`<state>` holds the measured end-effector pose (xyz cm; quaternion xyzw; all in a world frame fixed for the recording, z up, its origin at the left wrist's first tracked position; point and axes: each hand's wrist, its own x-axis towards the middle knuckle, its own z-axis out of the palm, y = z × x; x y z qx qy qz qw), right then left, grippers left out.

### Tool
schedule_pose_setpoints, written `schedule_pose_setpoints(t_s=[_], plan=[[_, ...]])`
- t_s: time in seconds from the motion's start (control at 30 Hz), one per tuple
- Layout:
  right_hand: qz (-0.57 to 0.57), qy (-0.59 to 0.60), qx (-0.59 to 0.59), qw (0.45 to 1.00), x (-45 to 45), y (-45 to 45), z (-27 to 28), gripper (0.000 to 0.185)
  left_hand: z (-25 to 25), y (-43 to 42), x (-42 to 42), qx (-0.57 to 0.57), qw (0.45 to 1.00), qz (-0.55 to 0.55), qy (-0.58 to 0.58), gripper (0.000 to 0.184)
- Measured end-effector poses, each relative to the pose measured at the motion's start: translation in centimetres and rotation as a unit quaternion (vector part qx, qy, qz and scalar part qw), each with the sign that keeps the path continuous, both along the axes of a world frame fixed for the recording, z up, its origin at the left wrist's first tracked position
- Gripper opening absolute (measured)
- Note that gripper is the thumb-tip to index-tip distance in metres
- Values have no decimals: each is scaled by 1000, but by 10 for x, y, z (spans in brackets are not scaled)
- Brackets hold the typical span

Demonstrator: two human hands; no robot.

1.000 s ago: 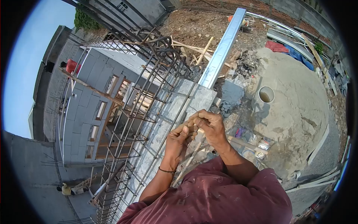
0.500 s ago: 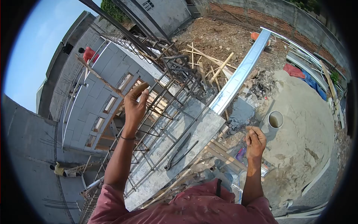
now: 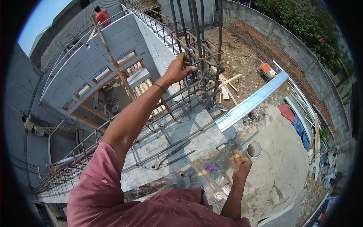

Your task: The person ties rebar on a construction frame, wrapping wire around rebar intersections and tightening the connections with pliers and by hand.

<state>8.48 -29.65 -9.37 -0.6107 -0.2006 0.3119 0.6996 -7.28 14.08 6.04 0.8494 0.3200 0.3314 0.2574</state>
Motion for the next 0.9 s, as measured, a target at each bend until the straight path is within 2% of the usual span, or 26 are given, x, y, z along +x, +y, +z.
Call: schedule_pose_setpoints(t_s=[0.07,0.13,0.17,0.2,0.27,0.4,0.47,0.53,0.6,0.67,0.8,0.87,0.9], plan=[[8,-33,-42,999,15,5,7,21,-3,17,6,3,1000,-24,-20,45],[15,-117,-101,988,26,21,28,26,5,19,10,20,995,-10,96,43],[23,-156,-103,982,39,28,28,31,3,18,13,8,995,9,98,40],[33,-170,-109,979,49,39,41,31,6,13,15,-4,995,26,98,38],[55,-335,-132,931,68,71,70,33,-10,18,18,11,1000,18,18,37],[79,-441,-115,886,106,144,104,28,-3,13,14,16,1000,20,12,30],[84,-424,-103,896,128,188,107,26,-11,18,18,22,1000,13,-4,29],[125,-427,-106,889,134,233,127,23,-20,24,23,65,998,18,-2,27],[177,-389,-125,896,139,275,145,23,-14,21,20,51,999,6,15,24],[187,-500,-172,828,150,313,157,23,-12,21,20,47,998,7,29,24],[151,-555,-171,800,168,366,139,23,-4,16,15,59,997,0,47,24],[226,-408,20,885,167,385,125,23,0,12,12,45,999,14,17,25],[222,-406,21,886,166,387,126,23,0,12,12,47,999,10,19,25]])
